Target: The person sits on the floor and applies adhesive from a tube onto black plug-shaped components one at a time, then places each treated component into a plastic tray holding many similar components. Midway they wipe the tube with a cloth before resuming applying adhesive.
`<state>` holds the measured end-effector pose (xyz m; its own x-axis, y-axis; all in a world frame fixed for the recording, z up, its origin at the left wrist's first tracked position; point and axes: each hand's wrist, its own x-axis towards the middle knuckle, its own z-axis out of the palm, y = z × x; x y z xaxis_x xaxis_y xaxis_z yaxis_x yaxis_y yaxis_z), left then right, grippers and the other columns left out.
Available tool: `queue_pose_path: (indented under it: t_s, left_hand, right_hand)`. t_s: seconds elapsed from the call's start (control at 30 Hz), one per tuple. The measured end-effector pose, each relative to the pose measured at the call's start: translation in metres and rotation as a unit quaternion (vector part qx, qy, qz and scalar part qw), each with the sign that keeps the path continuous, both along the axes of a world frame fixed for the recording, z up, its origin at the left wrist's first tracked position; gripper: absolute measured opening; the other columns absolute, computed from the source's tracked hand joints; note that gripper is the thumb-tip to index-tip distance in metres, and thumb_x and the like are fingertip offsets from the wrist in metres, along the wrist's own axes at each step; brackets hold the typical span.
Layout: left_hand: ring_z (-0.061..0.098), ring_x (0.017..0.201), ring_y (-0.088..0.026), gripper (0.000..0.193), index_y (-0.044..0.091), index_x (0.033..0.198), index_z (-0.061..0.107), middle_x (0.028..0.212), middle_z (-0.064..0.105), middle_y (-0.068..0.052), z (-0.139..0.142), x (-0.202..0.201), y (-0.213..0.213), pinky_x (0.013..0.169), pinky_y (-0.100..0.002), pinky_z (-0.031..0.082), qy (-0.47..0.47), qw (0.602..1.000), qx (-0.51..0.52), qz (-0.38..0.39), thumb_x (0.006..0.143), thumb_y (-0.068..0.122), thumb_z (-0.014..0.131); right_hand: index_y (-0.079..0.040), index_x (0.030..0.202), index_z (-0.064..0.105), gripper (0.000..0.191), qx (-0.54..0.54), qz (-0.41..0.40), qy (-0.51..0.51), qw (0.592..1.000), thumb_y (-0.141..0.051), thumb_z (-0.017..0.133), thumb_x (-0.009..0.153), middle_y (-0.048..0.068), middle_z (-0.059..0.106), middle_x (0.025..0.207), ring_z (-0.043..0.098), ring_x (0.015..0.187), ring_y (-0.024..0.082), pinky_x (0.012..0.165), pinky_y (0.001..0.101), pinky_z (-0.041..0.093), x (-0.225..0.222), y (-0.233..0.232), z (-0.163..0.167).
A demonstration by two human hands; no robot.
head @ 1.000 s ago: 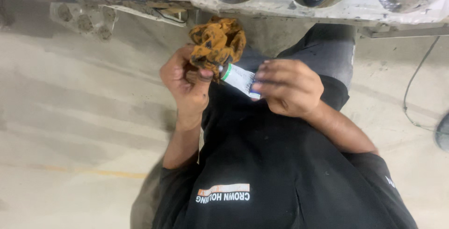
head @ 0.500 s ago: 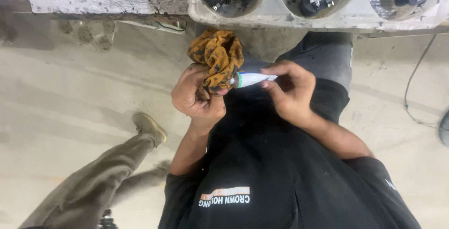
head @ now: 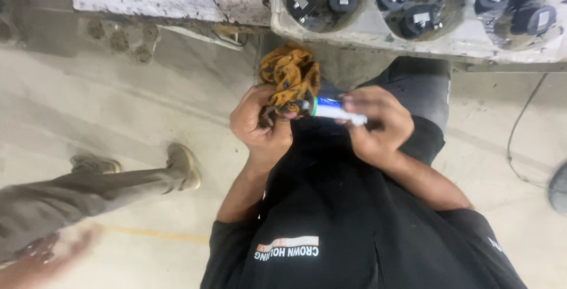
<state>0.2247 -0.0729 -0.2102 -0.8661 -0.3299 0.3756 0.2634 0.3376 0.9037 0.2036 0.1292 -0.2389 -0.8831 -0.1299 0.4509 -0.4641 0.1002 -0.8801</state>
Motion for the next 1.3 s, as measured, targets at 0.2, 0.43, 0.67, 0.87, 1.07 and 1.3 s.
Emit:
queue_pose_path:
  t_s: [0.2,0.43,0.67,0.87,1.07,1.3]
  left_hand:
    - [0.07,0.084,-0.018,0.014,-0.002,0.1,0.066,0.097,0.071,-0.012,0.003,0.0,0.009,0.072,-0.027,0.055,0.077,0.993,-0.09,-0.006,0.095,0.007,0.075]
    - [0.056,0.082,-0.014,0.023,-0.008,0.106,0.067,0.093,0.067,-0.01,-0.007,0.01,0.026,0.074,-0.027,0.046,-0.075,0.977,0.193,-0.057,0.096,0.009,0.078]
    - [0.069,0.085,-0.03,0.012,0.0,0.102,0.062,0.096,0.069,-0.013,0.012,-0.009,0.042,0.074,-0.037,0.058,0.139,0.969,-0.203,0.034,0.091,-0.002,0.064]
    - [0.067,0.087,-0.024,0.014,-0.002,0.107,0.061,0.098,0.067,-0.011,-0.002,-0.007,0.051,0.079,-0.031,0.054,0.042,0.988,-0.144,0.024,0.093,0.0,0.066]
    - [0.06,0.088,-0.013,0.017,-0.004,0.112,0.066,0.098,0.068,-0.004,-0.04,-0.006,0.034,0.083,-0.024,0.051,-0.066,0.956,0.26,-0.115,0.105,0.01,0.072]
    - [0.066,0.103,-0.017,0.027,0.003,0.12,0.067,0.112,0.07,-0.007,0.001,-0.034,-0.004,0.094,-0.033,0.058,0.04,0.948,0.312,-0.044,0.097,0.013,0.077]
  right_hand:
    - [0.003,0.104,0.071,0.017,-0.134,-0.015,-0.194,0.972,0.006,0.077,0.088,0.013,0.073,0.1,0.071,0.086,0.019,0.076,0.0253,0.059,0.006,0.008,0.001]
    - [0.001,0.104,0.068,0.016,-0.124,-0.005,-0.022,0.992,0.004,0.08,0.092,0.012,0.071,0.105,0.071,0.097,0.018,0.087,0.0258,0.058,0.013,0.026,-0.003]
    - [0.001,0.107,0.069,0.015,-0.319,0.03,-0.283,0.904,0.004,0.075,0.093,0.012,0.072,0.106,0.071,0.093,0.017,0.084,0.0283,0.062,0.019,0.043,0.0]
    - [-0.001,0.103,0.068,0.018,-0.122,-0.004,-0.019,0.992,0.006,0.078,0.089,0.011,0.071,0.107,0.072,0.1,0.017,0.085,0.0281,0.06,0.012,0.052,0.0]
    - [0.0,0.108,0.07,0.023,-0.161,0.035,-0.14,0.976,0.006,0.08,0.088,0.011,0.073,0.11,0.072,0.1,0.018,0.086,0.0284,0.06,0.008,0.058,-0.015]
    - [0.001,0.116,0.066,0.021,-0.414,0.094,-0.364,0.829,0.0,0.073,0.096,0.013,0.073,0.106,0.071,0.094,0.021,0.084,0.0347,0.063,0.002,0.071,-0.035]
